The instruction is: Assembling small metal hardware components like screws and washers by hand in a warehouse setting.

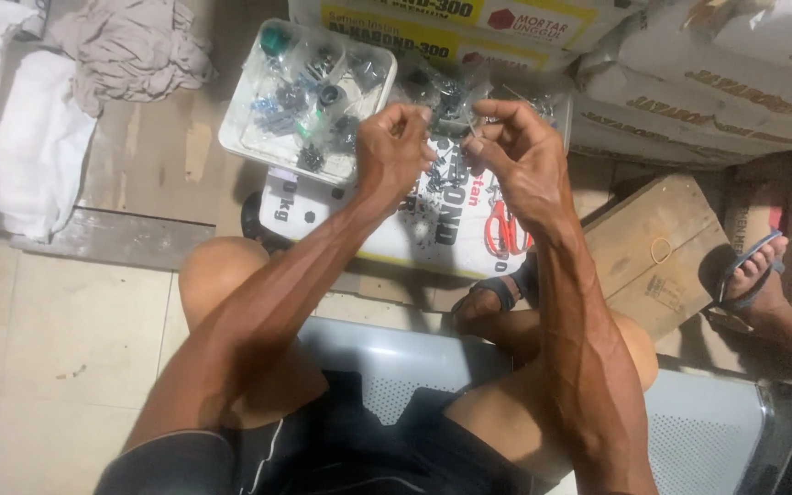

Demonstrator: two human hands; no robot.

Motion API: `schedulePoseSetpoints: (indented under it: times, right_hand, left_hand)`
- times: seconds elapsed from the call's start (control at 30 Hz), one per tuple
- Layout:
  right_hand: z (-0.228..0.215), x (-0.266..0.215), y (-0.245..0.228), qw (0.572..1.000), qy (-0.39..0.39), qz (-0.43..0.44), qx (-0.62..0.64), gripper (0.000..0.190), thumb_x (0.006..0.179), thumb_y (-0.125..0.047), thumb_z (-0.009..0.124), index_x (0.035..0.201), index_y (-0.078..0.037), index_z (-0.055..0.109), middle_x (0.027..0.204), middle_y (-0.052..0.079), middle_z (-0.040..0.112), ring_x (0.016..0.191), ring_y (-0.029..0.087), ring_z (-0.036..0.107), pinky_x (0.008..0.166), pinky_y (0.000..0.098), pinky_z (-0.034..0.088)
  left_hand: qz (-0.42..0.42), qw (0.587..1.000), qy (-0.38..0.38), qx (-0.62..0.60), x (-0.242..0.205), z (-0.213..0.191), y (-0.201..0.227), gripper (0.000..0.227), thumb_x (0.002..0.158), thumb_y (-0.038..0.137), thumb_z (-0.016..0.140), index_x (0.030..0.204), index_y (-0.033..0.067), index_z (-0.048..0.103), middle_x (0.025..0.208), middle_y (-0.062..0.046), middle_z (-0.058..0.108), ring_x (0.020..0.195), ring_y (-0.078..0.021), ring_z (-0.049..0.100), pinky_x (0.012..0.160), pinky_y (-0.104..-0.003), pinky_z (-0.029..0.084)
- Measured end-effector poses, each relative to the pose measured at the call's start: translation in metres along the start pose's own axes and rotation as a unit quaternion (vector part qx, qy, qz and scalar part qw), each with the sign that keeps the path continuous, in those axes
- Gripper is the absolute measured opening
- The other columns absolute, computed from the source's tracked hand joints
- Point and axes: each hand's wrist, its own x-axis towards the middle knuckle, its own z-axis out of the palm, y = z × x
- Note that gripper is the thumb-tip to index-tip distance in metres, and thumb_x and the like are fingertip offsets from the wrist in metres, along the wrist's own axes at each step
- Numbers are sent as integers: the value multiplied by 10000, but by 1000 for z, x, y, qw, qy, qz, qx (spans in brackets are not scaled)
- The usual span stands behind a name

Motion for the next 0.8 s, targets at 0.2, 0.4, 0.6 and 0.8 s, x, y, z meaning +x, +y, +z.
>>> schedulePoseSetpoints:
  times: [0.2, 0.4, 0.6, 0.8]
  right_hand:
    - [15, -5, 3, 999, -6, -33, 35, 246, 994, 29, 658, 1226, 110, 662, 968, 222, 713, 857, 239, 731, 766, 350, 643]
    - [13, 6, 13, 1000, -13, 4, 4, 266, 1011, -98, 694, 1209, 77, 664, 1060, 199, 727, 798, 228, 733, 729, 328, 682]
    - [12, 6, 14, 999, -28, -17, -21, 284, 1022, -149, 695, 1195, 76, 667, 1063, 207, 726, 772, 221, 737, 723, 307, 677]
    - [8, 5, 18, 997, -14, 3, -71, 160, 1050, -49, 681, 1166, 61, 686, 978, 176, 739, 752, 221, 749, 690, 296, 673]
  left_hand:
    - [40, 993, -17, -107, 2, -8, 19, 171, 1015, 18, 561, 1118, -95, 638, 861, -146, 713, 732, -125, 756, 631, -211, 694]
    - [-2, 994, 20, -110, 7, 3, 4, 128, 953, 62, 685, 1058, -7, 708, 776, -102, 751, 581, -170, 740, 511, -245, 658]
    - [49, 995, 40, -75, 12, 9, -14, 118, 960, 93, 704, 1056, 24, 707, 804, -87, 757, 603, -157, 759, 511, -234, 682]
    - [123, 990, 11, -66, 13, 19, -29, 50, 986, 45, 640, 1016, 65, 675, 841, -45, 702, 654, -133, 696, 530, -232, 657]
